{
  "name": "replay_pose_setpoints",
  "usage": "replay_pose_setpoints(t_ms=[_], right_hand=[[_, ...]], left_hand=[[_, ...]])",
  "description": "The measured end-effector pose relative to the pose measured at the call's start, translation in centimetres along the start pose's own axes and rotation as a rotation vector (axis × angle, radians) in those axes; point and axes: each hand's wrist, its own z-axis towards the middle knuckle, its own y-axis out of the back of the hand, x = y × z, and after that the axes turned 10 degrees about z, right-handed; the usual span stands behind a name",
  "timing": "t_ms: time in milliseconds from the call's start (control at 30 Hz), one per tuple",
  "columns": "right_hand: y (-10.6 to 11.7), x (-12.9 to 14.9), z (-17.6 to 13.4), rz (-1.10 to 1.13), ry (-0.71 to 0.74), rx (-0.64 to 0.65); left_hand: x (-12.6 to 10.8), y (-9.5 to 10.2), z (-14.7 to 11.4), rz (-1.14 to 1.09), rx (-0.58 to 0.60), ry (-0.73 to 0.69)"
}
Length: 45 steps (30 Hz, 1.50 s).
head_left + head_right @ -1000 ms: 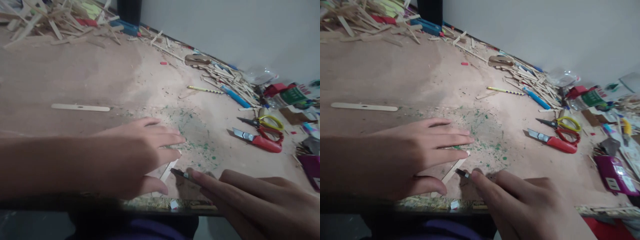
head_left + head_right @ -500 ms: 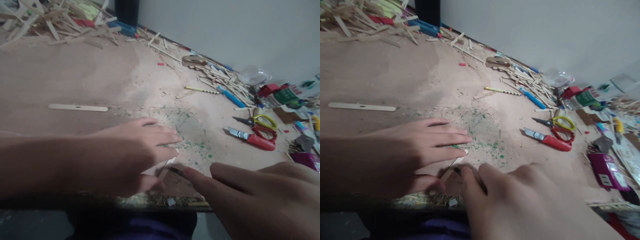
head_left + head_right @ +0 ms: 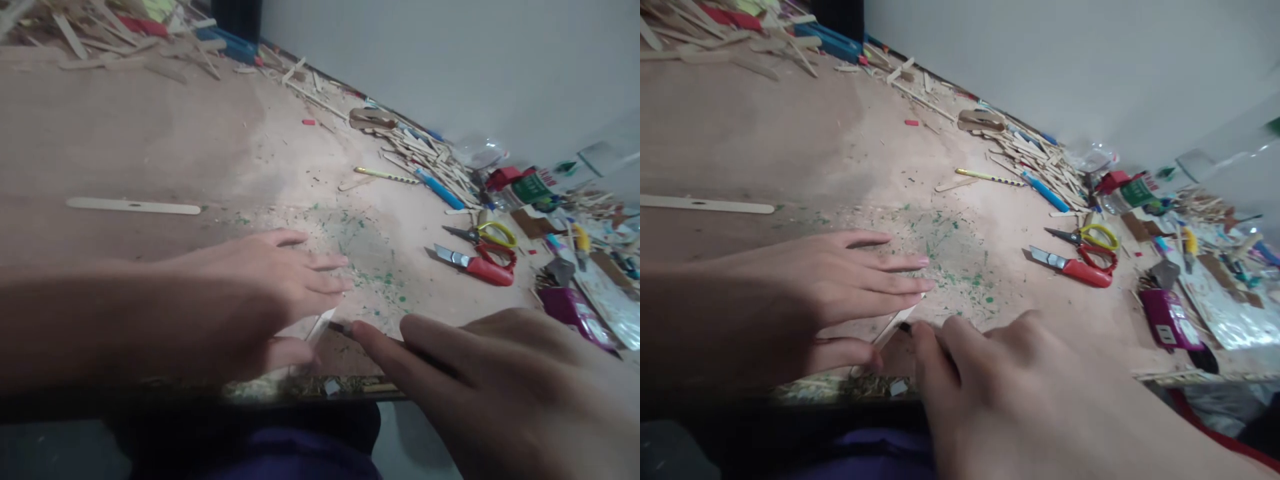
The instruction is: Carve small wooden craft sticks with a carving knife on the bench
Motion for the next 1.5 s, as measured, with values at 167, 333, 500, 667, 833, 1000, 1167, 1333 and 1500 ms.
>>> replay_pose_setpoints(t_ms=[167, 333, 500, 667, 833, 1000, 1167, 1333, 1500], right_hand=[[-1.4, -0.5, -1.5, 0.120, 0.016, -0.073], [-3.3, -0.7, -3.6, 0.182, 0.027, -0.060], [-6.2, -0.5, -4.9, 0.292, -0.038, -0.185], [-6.4, -0.6, -4.5, 0.258, -0.057, -0.167], [-4.0, -0.4, -3.4, 0.225, -0.084, -0.127], [-1.9, -0.3, -1.5, 0.165, -0.005, -0.088], [-2.0, 0.0, -1.5, 0.135, -0.038, -0.080], [-3.3, 0.5, -3.1, 0.163, -0.081, -0.098], [-4.3, 0.0, -3.6, 0.207, -0.096, -0.119]], left_hand=[[0.6, 0.5, 0.1, -0.001, 0.059, 0.015], [0.6, 1.2, 0.7, -0.021, 0.148, 0.044], [0.6, 1.4, 0.6, -0.035, 0.174, 0.053], [0.6, 1.8, 0.6, -0.048, 0.184, 0.077], [0.6, 1.8, 0.8, -0.071, 0.197, 0.076], [1.0, 1.1, 0.4, -0.091, 0.141, 0.055], [1.4, 0.7, 0.1, -0.119, 0.110, 0.034], [1.1, 1.1, 0.5, -0.112, 0.174, 0.070], [0.8, 1.2, 0.6, -0.110, 0.148, 0.059]])
